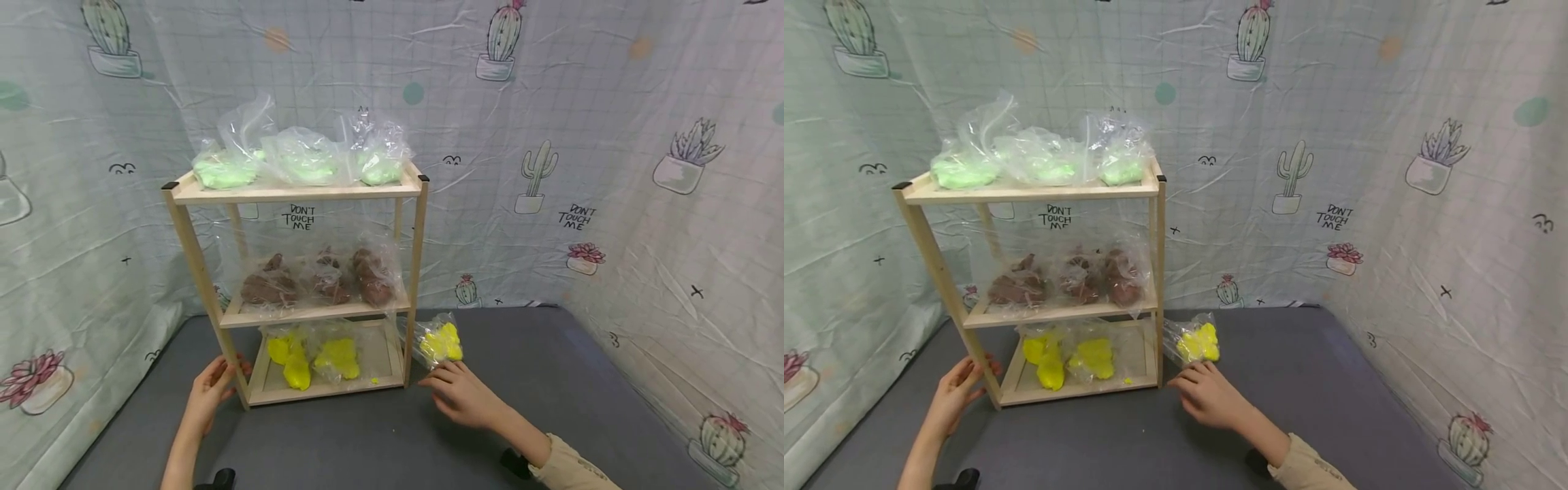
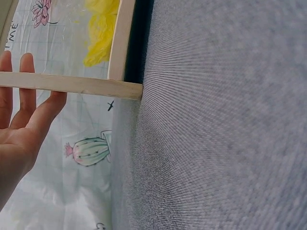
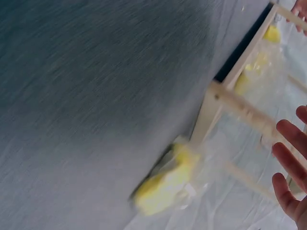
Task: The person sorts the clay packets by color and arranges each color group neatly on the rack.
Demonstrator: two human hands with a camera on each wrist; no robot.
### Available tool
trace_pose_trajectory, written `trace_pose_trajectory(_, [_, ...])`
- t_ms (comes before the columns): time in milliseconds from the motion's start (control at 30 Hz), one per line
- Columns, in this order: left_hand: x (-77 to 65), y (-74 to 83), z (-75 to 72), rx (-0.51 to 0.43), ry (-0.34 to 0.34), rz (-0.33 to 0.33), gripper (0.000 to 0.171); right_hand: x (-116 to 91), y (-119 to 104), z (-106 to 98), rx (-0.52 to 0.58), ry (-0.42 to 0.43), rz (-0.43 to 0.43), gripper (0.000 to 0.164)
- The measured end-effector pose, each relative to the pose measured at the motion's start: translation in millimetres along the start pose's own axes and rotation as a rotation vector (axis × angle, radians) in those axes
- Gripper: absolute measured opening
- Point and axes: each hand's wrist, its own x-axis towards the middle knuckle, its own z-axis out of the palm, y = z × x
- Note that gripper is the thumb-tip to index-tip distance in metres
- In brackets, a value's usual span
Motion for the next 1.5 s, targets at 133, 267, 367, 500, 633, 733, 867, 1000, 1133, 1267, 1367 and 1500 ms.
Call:
trace_pose_trajectory(133, [1.5, 0.0, 1.5, 0.015, 0.013, 0.003, 0.029, -9.3, 14.6, -2.2, -0.026, 0.015, 0.037, 0.022])
trace_pose_trajectory(267, [2.7, 0.2, 3.3, -0.008, 0.011, 0.02, 0.027, -17.8, 33.1, 0.6, -0.064, 0.022, 0.071, 0.037])
trace_pose_trajectory(367, [2.9, 0.3, 4.0, -0.031, 0.009, 0.037, 0.022, -23.7, 47.3, 4.4, -0.086, 0.026, 0.092, 0.031])
trace_pose_trajectory(500, [2.8, 0.1, 4.5, -0.038, 0.008, 0.045, 0.021, -29.5, 62.8, 8.6, -0.112, 0.027, 0.14, 0.021])
trace_pose_trajectory(633, [2.5, 0.0, 4.7, -0.018, 0.014, 0.032, 0.024, -30.6, 74.3, 9.8, -0.136, 0.018, 0.185, 0.033])
trace_pose_trajectory(733, [2.2, -0.3, 4.2, -0.01, 0.017, 0.028, 0.024, -29.2, 82.5, 10.9, -0.134, -0.002, 0.197, 0.039])
trace_pose_trajectory(867, [1.8, -0.3, 3.6, -0.006, 0.022, 0.027, 0.022, -27.0, 94.7, 16.5, -0.147, -0.053, 0.21, 0.052])
trace_pose_trajectory(1000, [1.3, -0.1, 4.1, -0.001, 0.026, 0.022, 0.023, -24.1, 105.4, 22.9, -0.18, -0.118, 0.229, 0.069])
trace_pose_trajectory(1133, [1.2, -0.3, 4.8, -0.017, 0.026, 0.031, 0.024, -19.7, 112.4, 27.3, -0.188, -0.199, 0.26, 0.084])
trace_pose_trajectory(1267, [1.1, -0.9, 4.7, -0.038, 0.023, 0.04, 0.021, -13.8, 117.0, 30.8, -0.178, -0.282, 0.294, 0.091])
trace_pose_trajectory(1367, [1.1, -1.0, 4.2, -0.053, 0.022, 0.046, 0.021, -9.2, 120.1, 33.8, -0.186, -0.335, 0.316, 0.093])
trace_pose_trajectory(1500, [0.4, -1.3, 3.5, -0.055, 0.018, 0.049, 0.022, -5.0, 123.0, 38.0, -0.2, -0.397, 0.334, 0.089])
